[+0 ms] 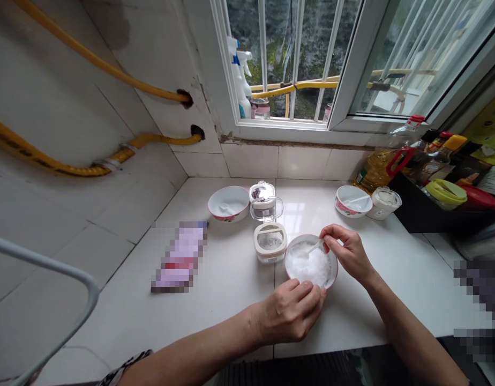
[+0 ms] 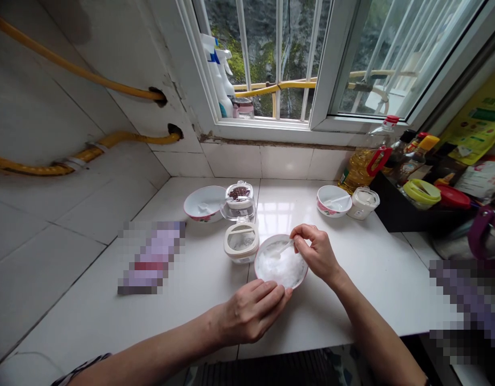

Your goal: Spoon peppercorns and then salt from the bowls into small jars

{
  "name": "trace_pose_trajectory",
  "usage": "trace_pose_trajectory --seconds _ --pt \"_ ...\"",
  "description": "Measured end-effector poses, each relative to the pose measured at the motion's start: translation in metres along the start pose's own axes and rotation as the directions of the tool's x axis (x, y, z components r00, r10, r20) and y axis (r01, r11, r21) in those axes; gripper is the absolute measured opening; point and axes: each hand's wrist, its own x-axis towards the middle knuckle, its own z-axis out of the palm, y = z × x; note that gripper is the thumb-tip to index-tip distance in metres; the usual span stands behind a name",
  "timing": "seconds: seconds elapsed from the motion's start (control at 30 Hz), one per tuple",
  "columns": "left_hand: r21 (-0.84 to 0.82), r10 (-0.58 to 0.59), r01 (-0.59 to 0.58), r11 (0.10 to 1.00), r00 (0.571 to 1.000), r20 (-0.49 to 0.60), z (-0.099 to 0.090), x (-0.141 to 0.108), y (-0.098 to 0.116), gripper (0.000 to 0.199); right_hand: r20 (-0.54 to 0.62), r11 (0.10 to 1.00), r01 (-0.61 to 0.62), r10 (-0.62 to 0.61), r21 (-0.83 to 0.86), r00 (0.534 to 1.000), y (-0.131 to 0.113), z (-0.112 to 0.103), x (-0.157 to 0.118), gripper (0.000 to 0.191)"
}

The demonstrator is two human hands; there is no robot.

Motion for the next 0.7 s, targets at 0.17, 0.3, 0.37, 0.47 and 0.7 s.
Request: trace_pose_trajectory --seconds 0.17,0.3,0.37,0.47,0.7 --pt "0.029 0.001 -0.001 1.0 1.0 0.006 -0.0004 0.0 0.0002 0.015 -0.042 0.967 -0.149 0.161 0.207 0.986 0.002 -0.0039 0.0045 0.012" --pt "0.044 0.006 -0.007 0.999 1.0 0.011 -0.0003 0.0001 0.0001 0.014 -0.023 0.924 -0.217 0.236 0.314 0.971 0.003 -0.0037 0.0078 0.012" --pt "0.044 0.007 -0.008 0.999 1.0 0.011 -0.0002 0.0002 0.0002 0.012 -0.011 0.905 -0.242 0.262 0.35 0.965 0.0039 -0.0028 0.0089 0.013" --pt "0.042 0.009 -0.01 0.999 0.999 0.03 0.0001 -0.0003 0.0004 0.012 -0.008 0.895 -0.265 0.287 0.359 0.958 0.0052 -0.0013 0.0097 0.012" --pt "0.015 -0.002 0.002 1.0 1.0 0.002 0.0015 -0.0005 0.0008 0.014 0.036 0.882 -0.31 0.318 0.355 0.947 0.0063 0.0009 0.0102 0.013"
